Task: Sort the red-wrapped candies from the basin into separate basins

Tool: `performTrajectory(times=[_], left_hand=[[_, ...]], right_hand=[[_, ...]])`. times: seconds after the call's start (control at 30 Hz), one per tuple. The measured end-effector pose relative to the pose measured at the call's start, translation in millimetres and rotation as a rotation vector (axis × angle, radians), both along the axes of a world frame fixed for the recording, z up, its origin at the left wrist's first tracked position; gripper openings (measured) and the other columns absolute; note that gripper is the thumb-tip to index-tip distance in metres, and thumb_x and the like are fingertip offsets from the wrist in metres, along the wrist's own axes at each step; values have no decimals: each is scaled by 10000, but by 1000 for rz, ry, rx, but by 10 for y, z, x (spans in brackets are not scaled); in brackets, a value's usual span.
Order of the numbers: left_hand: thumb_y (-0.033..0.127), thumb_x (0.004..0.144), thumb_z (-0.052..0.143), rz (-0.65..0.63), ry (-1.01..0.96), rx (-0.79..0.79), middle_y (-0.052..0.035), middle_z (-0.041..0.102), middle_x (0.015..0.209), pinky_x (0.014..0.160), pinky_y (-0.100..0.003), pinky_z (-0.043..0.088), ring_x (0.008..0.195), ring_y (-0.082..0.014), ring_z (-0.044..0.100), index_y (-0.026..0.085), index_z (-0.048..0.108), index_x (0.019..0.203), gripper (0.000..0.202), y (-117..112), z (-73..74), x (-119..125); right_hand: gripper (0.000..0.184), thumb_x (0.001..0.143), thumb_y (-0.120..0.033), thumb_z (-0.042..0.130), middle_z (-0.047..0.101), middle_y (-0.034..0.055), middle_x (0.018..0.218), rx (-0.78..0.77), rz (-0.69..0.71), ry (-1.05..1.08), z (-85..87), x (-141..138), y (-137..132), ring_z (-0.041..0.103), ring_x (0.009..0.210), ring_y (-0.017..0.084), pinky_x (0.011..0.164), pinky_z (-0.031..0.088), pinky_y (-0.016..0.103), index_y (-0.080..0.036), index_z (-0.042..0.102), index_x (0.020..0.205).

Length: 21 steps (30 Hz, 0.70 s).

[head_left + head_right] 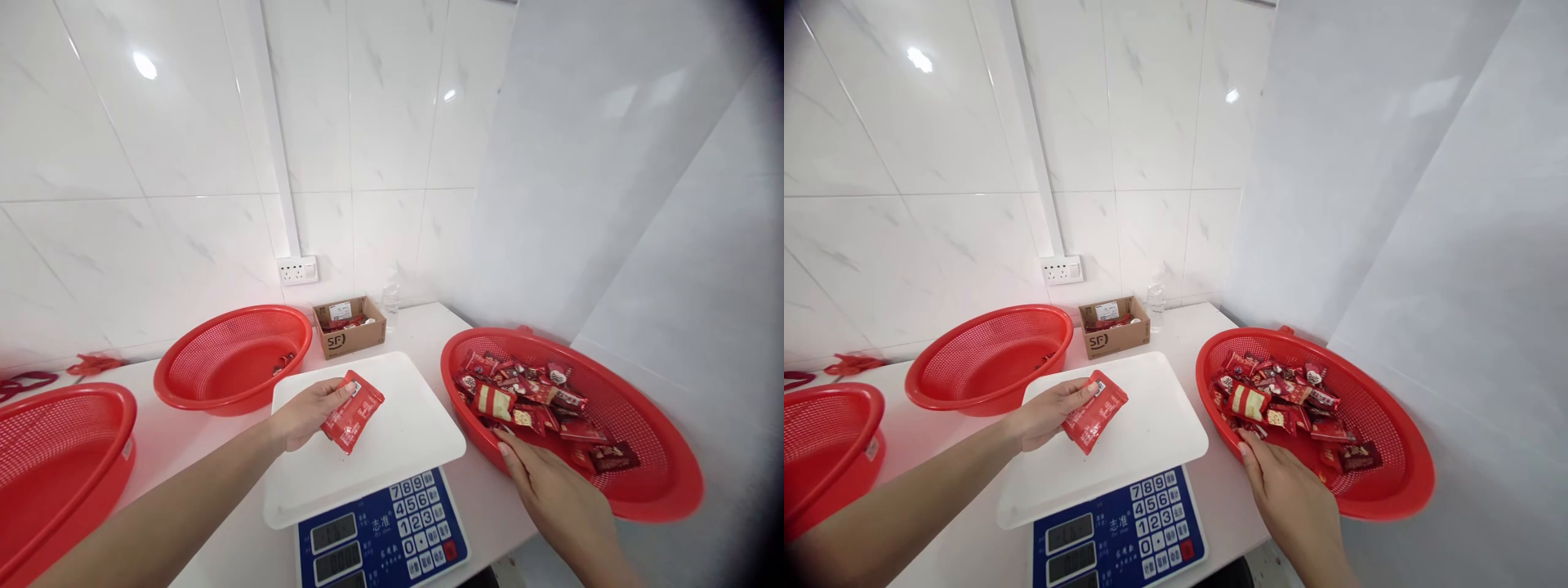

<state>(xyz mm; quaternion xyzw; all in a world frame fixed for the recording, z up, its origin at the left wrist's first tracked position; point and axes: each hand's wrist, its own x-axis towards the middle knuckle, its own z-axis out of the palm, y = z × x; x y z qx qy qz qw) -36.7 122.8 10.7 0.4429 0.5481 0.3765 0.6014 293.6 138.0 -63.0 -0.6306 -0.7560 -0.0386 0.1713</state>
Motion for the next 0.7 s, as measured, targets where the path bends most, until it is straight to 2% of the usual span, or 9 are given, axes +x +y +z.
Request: performTrajectory(times=[0.13, 0.23, 0.3, 0.43, 0.47, 0.53, 0.6, 0.7], left_hand=[[486, 710, 678, -34, -106, -13, -36, 641, 841, 677, -244, 417, 710, -119, 568, 165, 605, 937, 399, -38, -34, 18], [482, 710, 673, -9, -37, 33, -31, 645, 832, 677, -249, 432, 710, -128, 581, 170, 599, 957, 406, -29, -9, -60], [509, 728, 631, 52, 138, 128, -17, 639, 802, 652, -257, 443, 705, -144, 588, 179, 593, 946, 397, 12, 57, -180], [513, 777, 513, 320, 856, 426, -14, 618, 753, 580, -282, 440, 677, -185, 581, 199, 594, 805, 326, 173, 238, -569], [497, 773, 511, 382, 958, 464, -32, 622, 795, 604, -300, 440, 714, -204, 580, 199, 592, 777, 309, 221, 271, -681], [489, 765, 512, 453, 1053, 490, -74, 627, 908, 678, -346, 440, 808, -248, 577, 197, 595, 783, 304, 307, 302, -896], [495, 745, 541, 475, 1067, 477, -116, 623, 1016, 745, -399, 434, 897, -297, 570, 190, 609, 854, 331, 362, 296, -1065], [502, 738, 566, 498, 1047, 463, -146, 609, 1131, 826, -454, 418, 1038, -352, 539, 191, 613, 991, 404, 351, 259, -1176]], right_hand=[[450, 903, -423, 276, 706, 19, 1015, 20, 4, 12, -3, 2, 3, 662, 894, 210, 642, 547, 310, -275, 653, 1098], [460, 903, -421, 268, 710, 33, 994, 13, 12, 16, 0, 3, 4, 667, 870, 219, 627, 549, 318, -266, 653, 1101], [468, 905, -427, 260, 707, 33, 1007, 0, 7, 17, 1, 4, 2, 665, 880, 223, 630, 548, 320, -267, 645, 1115], [476, 905, -441, 249, 696, 27, 1042, -19, 9, 21, -1, 4, 2, 654, 929, 223, 659, 543, 317, -274, 636, 1128], [482, 906, -442, 244, 697, 30, 1038, -22, 11, 23, 0, 3, 3, 654, 927, 223, 663, 543, 319, -270, 635, 1129], [489, 905, -444, 241, 700, 34, 1029, -26, 15, 26, 4, 2, 5, 656, 915, 224, 669, 542, 323, -262, 636, 1128], [489, 901, -447, 247, 703, 35, 1018, -26, 17, 28, 9, 2, 8, 658, 905, 227, 677, 541, 328, -258, 638, 1126], [482, 895, -444, 258, 705, 40, 1010, -26, 22, 33, 6, 8, 11, 659, 901, 230, 686, 541, 336, -258, 638, 1126]])
